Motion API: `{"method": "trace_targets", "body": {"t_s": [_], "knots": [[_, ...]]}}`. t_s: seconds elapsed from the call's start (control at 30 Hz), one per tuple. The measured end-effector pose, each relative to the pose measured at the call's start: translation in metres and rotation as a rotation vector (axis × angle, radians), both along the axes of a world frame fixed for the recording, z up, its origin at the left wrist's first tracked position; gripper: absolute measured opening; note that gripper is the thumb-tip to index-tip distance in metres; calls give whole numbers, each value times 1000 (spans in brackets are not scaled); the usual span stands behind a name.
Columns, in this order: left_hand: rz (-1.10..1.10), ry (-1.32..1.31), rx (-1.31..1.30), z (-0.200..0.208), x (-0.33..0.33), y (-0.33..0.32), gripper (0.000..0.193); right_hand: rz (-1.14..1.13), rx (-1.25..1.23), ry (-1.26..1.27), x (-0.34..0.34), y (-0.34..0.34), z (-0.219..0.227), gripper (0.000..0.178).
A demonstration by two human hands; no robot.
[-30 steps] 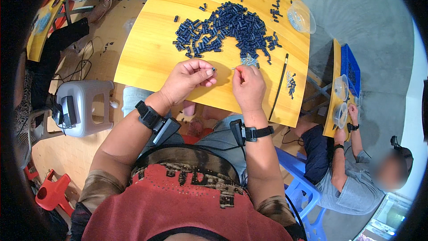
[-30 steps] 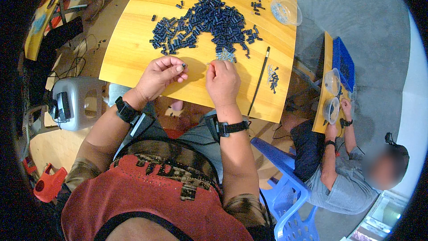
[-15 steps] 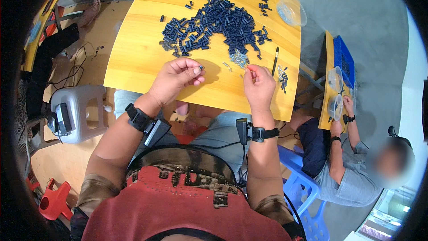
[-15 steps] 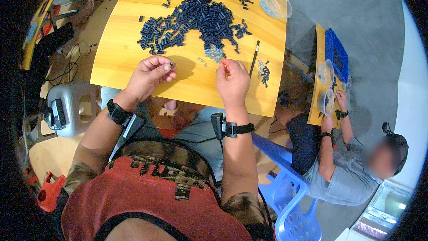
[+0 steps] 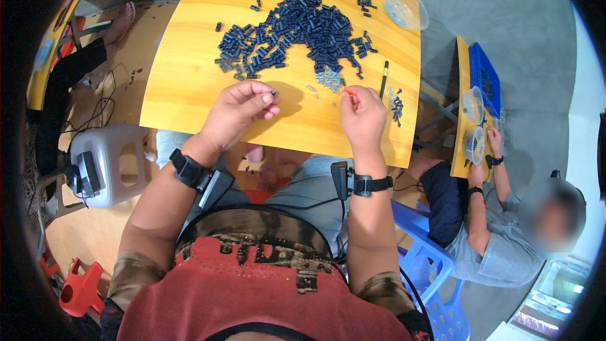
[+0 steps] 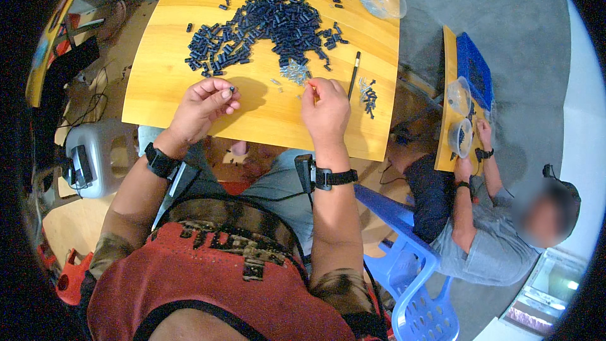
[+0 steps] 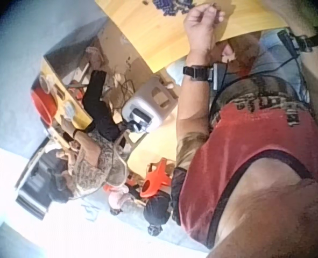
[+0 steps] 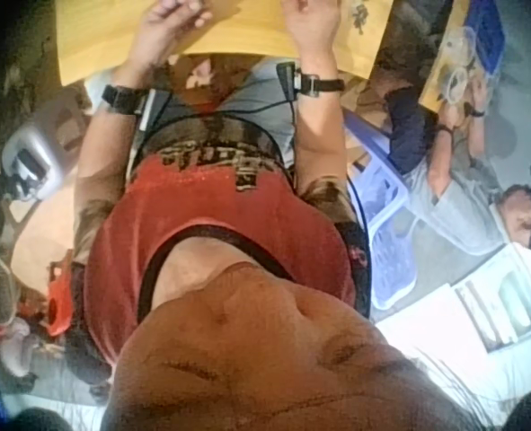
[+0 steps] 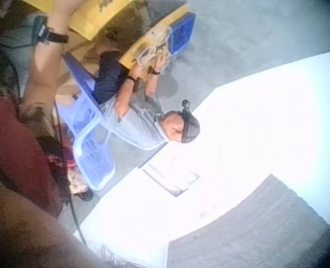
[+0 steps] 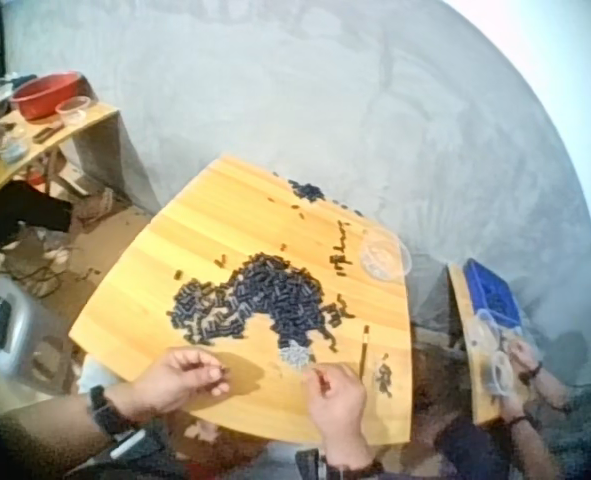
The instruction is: Assembling small blue plastic components by hand in a workshop environment.
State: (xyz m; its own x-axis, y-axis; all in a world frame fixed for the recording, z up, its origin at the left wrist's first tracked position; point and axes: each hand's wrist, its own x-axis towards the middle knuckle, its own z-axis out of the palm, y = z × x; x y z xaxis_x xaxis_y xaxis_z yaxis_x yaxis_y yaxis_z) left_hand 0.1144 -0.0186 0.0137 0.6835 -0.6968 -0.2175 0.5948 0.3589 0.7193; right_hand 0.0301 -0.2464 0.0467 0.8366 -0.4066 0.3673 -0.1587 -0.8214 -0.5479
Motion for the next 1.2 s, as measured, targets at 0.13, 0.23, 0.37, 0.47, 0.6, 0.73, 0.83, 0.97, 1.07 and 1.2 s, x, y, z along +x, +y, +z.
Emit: {"method": "trace_targets", "body": {"t_s": [0.13,0.23,0.37,0.47,0.6,0.73,0.83,0.97,1.07,1.2], "knots": [[0,-5,11,0,0,2,12,-46,-21,15,0,-13,0,7],[3,-3,12,3,0,1,11,-26,-95,-9,3,-22,2,7],[3,-14,31,5,0,2,12,-25,-58,48,11,-21,2,5],[9,-8,36,4,1,2,12,5,-38,53,15,-15,-1,5],[6,3,4,1,1,1,12,68,29,22,18,5,-1,5],[-9,10,4,1,2,1,12,192,-84,19,20,31,7,6],[-22,-11,11,1,2,1,12,203,-153,8,25,38,3,6],[-13,2,35,3,3,3,12,203,-192,37,28,41,1,5],[-12,9,35,1,3,3,12,192,-219,48,29,41,0,4],[-13,14,23,2,3,2,12,166,-242,65,29,39,-2,4]]}}
